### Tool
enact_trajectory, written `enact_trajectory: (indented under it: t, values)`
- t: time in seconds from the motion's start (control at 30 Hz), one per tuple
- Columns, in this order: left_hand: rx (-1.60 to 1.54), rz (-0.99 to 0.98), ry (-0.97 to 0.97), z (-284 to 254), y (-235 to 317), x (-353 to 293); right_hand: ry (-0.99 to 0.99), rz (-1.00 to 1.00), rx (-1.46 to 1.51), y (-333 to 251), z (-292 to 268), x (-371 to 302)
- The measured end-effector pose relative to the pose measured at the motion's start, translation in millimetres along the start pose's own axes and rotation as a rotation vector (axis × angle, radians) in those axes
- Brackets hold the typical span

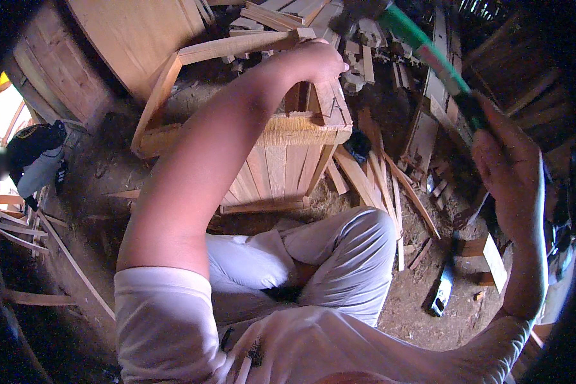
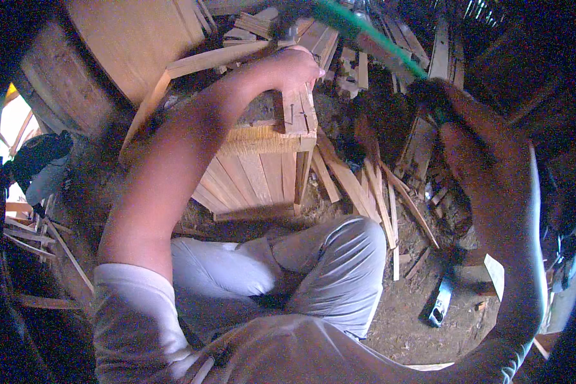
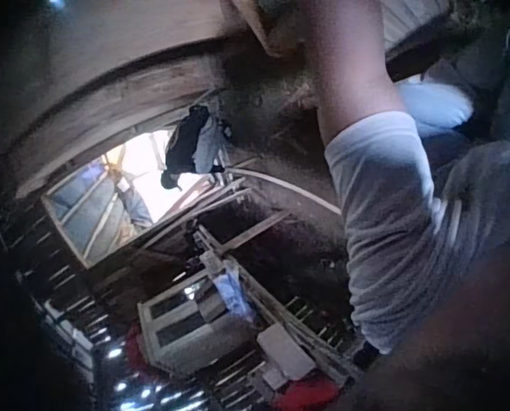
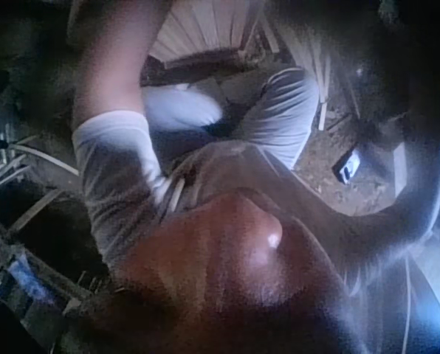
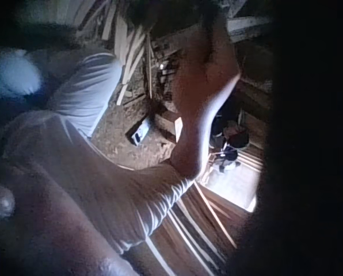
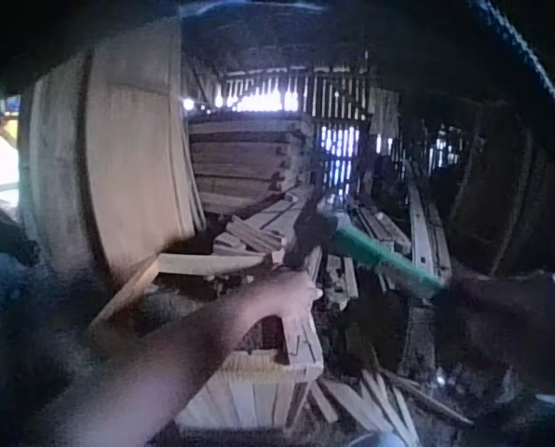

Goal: The person sits on the floor and assembles a small wooden frame by hand. They use a hammer to drive nails into the joints and a chisel to adjust the fit of the wooden pieces.

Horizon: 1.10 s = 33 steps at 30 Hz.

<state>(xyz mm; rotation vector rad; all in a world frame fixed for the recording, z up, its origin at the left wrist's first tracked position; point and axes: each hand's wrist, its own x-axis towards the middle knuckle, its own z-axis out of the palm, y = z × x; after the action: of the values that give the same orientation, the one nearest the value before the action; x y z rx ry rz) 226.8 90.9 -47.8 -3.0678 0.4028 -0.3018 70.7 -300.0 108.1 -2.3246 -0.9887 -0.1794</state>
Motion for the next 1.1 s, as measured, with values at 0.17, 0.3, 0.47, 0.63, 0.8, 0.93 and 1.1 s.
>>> enact_trajectory:
  t: [0.17, 0.3, 0.47, 0.63, 0.8, 0.93, 1.1]
  values:
    - [-0.111, -0.008, 0.003, -13, 8, -14, -0.128, 0.002, -0.113, -10, -15, 8]
    - [0.218, 0.141, -0.03, -28, 28, -11, 0.07, -0.007, 0.013, -9, -5, 7]
    - [-0.004, 0.04, 0.06, -16, 8, -21, -0.007, -0.115, -0.17, -12, -5, 8]
    - [-0.016, 0.149, 0.04, -26, 13, -22, 0.13, 0.042, 0.072, -3, 1, 5]
    - [0.314, 0.254, 0.108, -21, 15, -14, 0.056, 0.11, 0.128, 0, -12, 13]
    - [-0.003, 0.192, 0.091, -20, 10, -21, 0.089, 0.076, 0.093, 0, -8, 17]
    - [0.166, 0.103, -0.021, -34, 29, -17, 0.038, 0.012, -0.023, 7, -22, 17]
